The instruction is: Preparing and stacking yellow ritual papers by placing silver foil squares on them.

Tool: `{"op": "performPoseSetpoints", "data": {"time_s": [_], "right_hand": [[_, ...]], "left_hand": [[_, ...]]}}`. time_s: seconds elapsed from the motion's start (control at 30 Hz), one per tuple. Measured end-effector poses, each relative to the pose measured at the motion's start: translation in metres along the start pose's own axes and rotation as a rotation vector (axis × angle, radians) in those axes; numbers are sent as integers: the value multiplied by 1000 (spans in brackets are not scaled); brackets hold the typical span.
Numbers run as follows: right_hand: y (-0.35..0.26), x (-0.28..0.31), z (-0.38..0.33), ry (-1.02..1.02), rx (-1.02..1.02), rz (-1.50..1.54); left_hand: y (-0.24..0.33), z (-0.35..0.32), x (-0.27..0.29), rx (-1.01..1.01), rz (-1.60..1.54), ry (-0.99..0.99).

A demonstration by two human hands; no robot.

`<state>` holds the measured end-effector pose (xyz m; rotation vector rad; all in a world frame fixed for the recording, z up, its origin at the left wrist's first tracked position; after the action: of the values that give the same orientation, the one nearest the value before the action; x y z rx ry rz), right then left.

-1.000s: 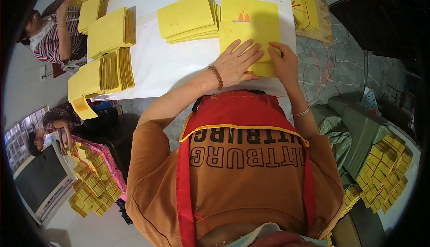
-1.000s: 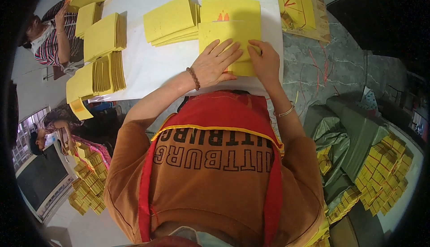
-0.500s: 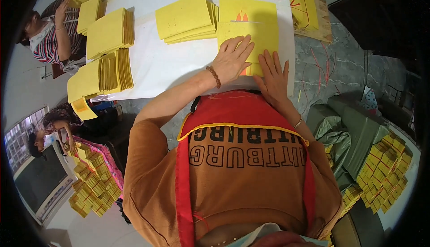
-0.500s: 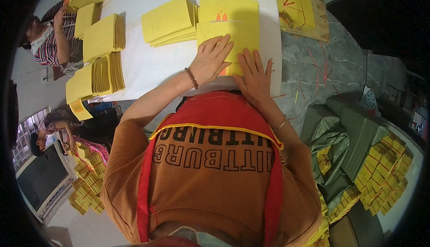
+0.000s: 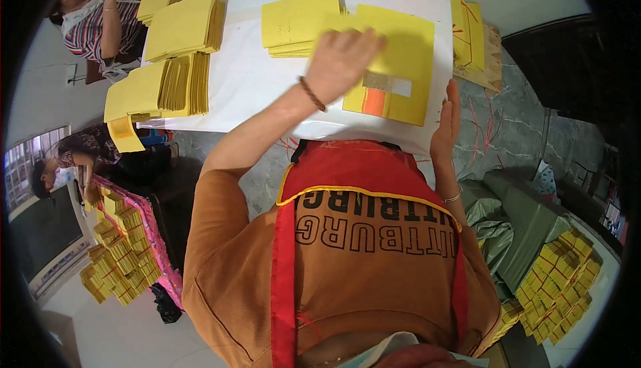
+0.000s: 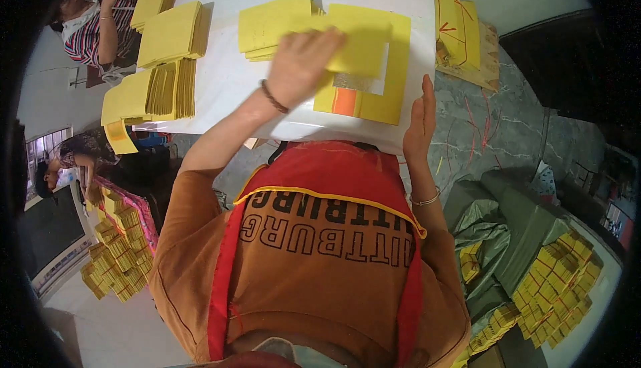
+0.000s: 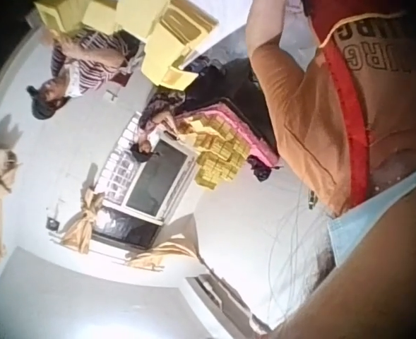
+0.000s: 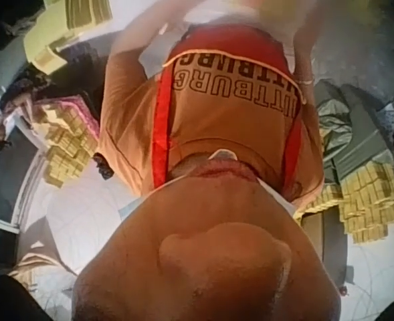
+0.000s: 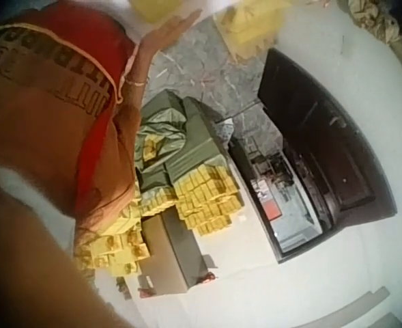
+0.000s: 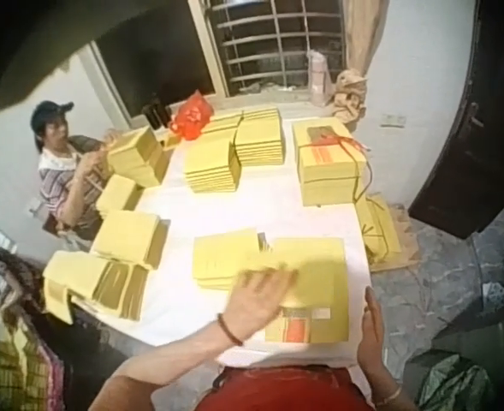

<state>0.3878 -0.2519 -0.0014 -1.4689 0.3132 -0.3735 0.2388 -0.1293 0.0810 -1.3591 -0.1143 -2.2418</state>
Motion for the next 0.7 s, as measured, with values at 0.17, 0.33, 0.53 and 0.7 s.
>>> {"op": "performPoseSetpoints", "data": {"time_s": [0.17,0.33,0.53,0.7], "right_hand": [[5,-1,0,11,16,-53],[13,0,3,32,27,-110],[24,3,1,28,65,-195],[16,-2,3,2,146,-312]], "left_hand": [[-99,-38,-36,138,242,-66],[-114,-71,-103,93,144,-416],[-101,-86,-116,176,131,-532],[-105,-86,-113,179,9,-553]]}}
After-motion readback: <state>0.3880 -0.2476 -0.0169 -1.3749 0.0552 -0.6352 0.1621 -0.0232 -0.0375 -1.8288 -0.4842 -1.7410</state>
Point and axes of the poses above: each hand's wrist, its own z-axis towards the middle knuckle, its own x-axis out of the back of the hand, y = z × x, the point moved 7 cm from there along z, towards the middle knuckle, and after that the axes turned 10 degrees about z, right-handed, at the moved point
